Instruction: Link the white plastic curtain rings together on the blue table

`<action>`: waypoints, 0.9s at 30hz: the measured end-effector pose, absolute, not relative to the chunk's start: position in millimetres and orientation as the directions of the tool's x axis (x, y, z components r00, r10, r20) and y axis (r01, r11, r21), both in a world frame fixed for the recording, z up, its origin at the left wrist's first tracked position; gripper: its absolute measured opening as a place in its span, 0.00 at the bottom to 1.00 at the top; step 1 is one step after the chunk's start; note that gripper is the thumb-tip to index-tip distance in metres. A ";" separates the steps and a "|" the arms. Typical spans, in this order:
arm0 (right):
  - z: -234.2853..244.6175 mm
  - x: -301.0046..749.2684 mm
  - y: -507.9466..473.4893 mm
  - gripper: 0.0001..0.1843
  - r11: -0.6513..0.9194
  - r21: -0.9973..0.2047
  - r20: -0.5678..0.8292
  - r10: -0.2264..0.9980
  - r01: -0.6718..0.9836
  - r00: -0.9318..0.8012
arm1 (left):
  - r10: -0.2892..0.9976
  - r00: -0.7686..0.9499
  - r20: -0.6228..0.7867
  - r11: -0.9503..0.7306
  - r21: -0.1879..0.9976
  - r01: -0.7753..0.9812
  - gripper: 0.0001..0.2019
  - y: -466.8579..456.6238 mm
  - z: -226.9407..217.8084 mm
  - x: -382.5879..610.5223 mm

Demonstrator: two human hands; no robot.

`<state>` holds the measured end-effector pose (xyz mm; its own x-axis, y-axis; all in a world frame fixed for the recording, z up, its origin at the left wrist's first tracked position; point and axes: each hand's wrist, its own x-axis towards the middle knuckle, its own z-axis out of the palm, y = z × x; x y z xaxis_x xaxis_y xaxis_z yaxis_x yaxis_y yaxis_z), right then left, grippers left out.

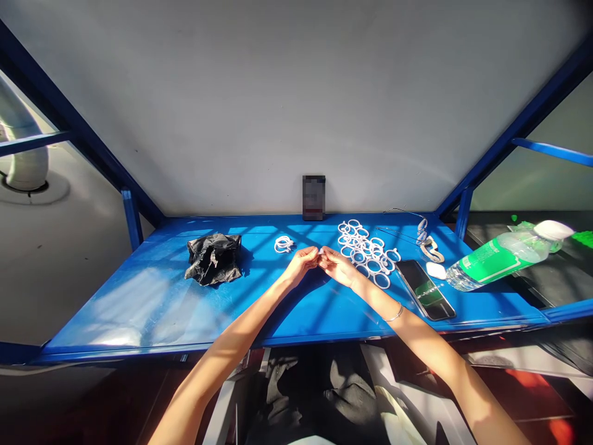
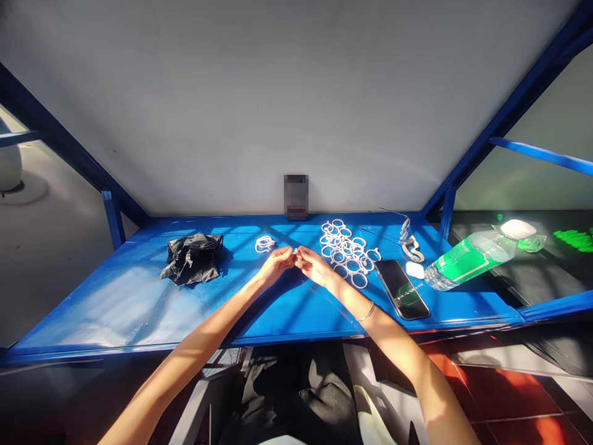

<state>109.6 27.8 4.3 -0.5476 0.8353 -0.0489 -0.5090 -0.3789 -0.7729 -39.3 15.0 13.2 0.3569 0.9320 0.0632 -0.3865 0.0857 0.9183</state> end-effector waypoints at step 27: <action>-1.0 162.6 61.4 0.17 0.298 -0.368 0.414 0.901 0.881 -0.132 | 0.966 0.042 0.254 -0.108 0.251 0.962 0.17 38.3 22.4 -100.6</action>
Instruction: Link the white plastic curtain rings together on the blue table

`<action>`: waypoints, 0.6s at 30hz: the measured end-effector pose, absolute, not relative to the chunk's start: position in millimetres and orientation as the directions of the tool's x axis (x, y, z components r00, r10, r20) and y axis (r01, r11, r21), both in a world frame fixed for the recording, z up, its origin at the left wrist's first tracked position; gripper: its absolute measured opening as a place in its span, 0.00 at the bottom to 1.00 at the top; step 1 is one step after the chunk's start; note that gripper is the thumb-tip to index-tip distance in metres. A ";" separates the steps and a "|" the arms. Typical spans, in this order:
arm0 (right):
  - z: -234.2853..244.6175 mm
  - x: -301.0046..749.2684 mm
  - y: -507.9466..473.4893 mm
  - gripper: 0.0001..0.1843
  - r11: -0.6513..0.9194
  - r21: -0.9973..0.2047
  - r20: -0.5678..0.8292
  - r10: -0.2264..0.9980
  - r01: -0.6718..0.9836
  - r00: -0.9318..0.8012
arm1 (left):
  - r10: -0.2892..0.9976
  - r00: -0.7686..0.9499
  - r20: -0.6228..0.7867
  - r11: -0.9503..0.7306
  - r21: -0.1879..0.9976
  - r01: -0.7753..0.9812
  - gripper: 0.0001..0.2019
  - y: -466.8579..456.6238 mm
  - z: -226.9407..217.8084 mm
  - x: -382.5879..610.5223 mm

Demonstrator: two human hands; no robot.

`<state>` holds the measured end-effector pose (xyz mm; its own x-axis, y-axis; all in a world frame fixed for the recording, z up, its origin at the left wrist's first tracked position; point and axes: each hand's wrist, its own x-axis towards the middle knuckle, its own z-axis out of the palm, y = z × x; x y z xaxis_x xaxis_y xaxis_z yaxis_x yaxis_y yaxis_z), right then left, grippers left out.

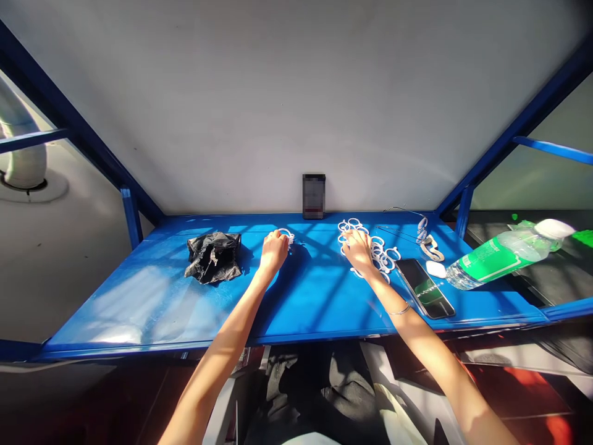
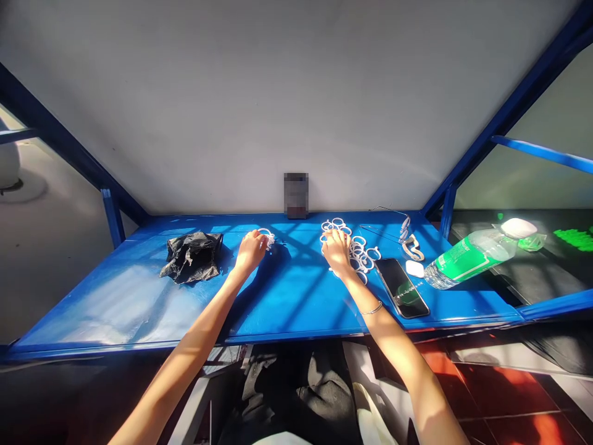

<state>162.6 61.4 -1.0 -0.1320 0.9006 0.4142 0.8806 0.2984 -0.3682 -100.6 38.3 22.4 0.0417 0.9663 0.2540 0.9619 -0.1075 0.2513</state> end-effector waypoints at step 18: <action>14.4 137.9 37.9 0.07 0.633 -0.658 0.523 0.774 0.407 -0.358 | 0.937 0.111 0.331 -0.349 0.888 0.300 0.15 27.4 21.4 -78.8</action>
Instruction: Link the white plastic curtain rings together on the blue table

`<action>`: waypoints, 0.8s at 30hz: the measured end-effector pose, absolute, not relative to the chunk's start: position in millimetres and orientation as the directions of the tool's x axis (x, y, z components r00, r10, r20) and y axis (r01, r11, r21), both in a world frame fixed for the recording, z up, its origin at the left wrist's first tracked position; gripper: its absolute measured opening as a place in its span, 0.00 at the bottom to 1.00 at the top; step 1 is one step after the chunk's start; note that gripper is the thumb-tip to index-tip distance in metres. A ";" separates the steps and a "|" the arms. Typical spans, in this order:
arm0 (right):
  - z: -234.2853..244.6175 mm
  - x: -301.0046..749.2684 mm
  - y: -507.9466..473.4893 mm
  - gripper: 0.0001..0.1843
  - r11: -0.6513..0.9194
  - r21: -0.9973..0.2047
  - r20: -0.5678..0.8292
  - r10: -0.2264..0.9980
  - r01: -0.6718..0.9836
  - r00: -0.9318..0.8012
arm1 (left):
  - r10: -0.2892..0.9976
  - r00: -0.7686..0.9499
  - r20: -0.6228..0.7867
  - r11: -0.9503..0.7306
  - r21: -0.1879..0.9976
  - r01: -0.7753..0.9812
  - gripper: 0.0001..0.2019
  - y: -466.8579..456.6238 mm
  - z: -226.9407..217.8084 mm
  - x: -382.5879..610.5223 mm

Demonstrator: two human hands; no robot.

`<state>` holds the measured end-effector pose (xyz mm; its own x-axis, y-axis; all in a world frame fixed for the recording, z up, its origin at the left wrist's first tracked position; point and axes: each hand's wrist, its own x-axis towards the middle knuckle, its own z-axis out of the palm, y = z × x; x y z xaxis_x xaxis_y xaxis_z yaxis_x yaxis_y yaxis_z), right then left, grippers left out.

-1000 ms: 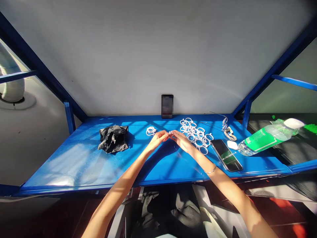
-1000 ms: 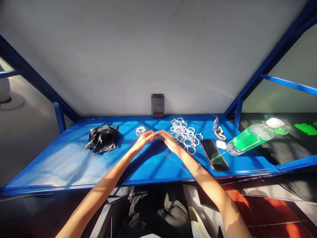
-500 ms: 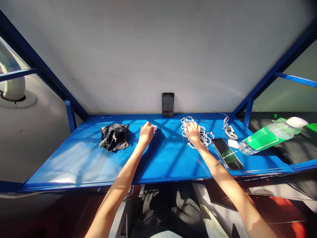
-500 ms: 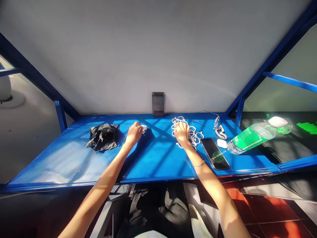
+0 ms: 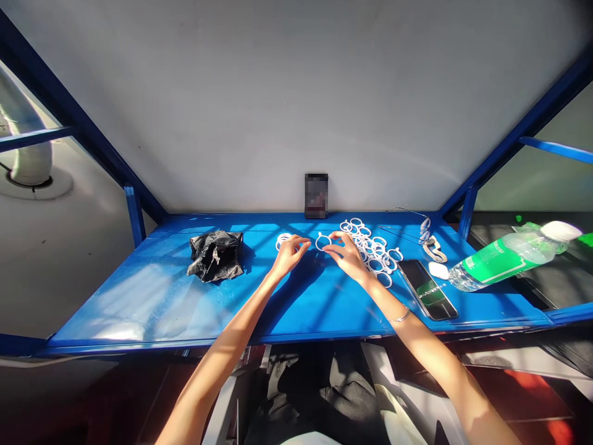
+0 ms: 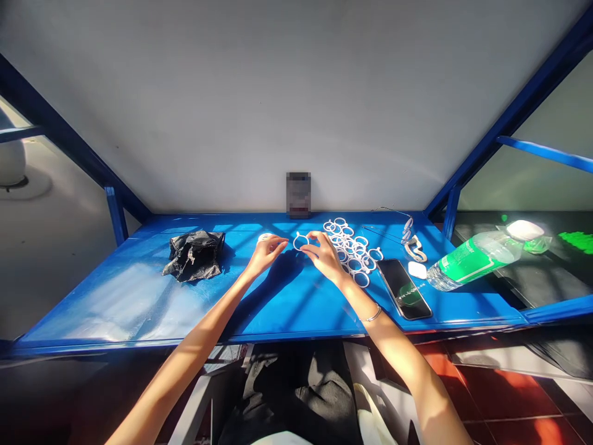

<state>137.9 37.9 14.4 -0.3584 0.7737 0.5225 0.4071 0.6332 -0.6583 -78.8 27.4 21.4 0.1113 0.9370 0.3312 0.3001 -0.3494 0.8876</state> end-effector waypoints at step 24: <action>10.3 115.0 21.1 0.17 -0.068 -0.969 0.049 0.890 -0.238 -0.454 | 0.886 0.462 0.038 0.002 0.996 -0.087 0.24 9.9 30.1 -56.5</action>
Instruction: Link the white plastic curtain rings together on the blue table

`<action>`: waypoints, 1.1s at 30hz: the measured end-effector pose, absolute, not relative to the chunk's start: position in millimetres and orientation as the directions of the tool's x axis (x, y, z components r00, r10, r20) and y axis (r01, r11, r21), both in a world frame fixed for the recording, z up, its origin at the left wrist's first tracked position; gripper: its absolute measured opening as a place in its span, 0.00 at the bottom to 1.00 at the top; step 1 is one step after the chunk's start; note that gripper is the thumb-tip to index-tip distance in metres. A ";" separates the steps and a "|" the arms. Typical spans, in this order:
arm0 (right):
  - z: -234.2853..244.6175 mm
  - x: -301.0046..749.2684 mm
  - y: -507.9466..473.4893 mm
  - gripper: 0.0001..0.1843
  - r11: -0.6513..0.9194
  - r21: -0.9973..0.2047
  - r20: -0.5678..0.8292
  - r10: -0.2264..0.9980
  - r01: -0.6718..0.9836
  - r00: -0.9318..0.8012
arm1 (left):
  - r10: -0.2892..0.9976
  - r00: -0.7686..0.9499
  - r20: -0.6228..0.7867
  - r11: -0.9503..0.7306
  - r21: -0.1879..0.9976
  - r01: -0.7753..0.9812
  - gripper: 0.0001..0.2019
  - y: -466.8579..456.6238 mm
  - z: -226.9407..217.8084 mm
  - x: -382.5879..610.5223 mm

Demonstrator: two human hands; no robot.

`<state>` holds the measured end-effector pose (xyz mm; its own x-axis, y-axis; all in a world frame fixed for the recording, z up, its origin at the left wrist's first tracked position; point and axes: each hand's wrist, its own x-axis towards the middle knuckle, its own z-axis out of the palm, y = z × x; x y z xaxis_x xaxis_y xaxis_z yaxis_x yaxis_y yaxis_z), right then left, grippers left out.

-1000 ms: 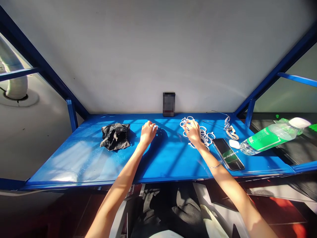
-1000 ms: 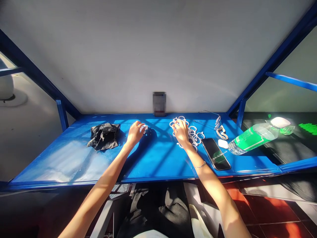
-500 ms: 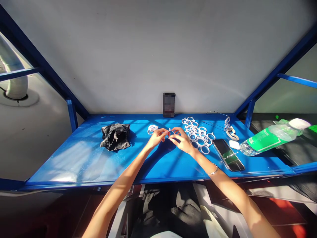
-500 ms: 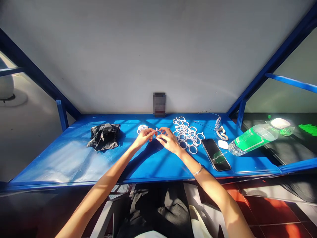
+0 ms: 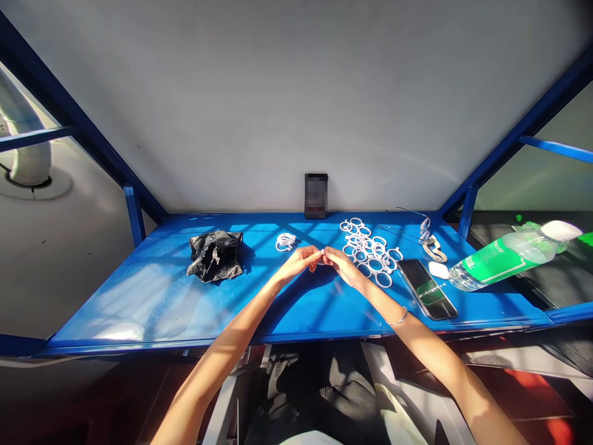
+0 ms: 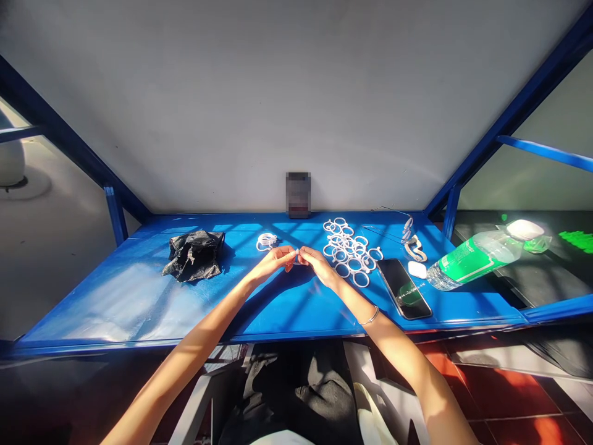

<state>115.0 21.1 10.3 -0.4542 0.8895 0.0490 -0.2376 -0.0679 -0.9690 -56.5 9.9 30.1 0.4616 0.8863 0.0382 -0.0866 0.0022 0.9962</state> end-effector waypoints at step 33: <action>16.0 114.0 21.4 0.19 -0.351 -0.734 0.029 0.839 -0.581 -0.543 | 0.910 0.395 0.122 0.089 0.875 -0.476 0.24 8.4 15.7 -41.9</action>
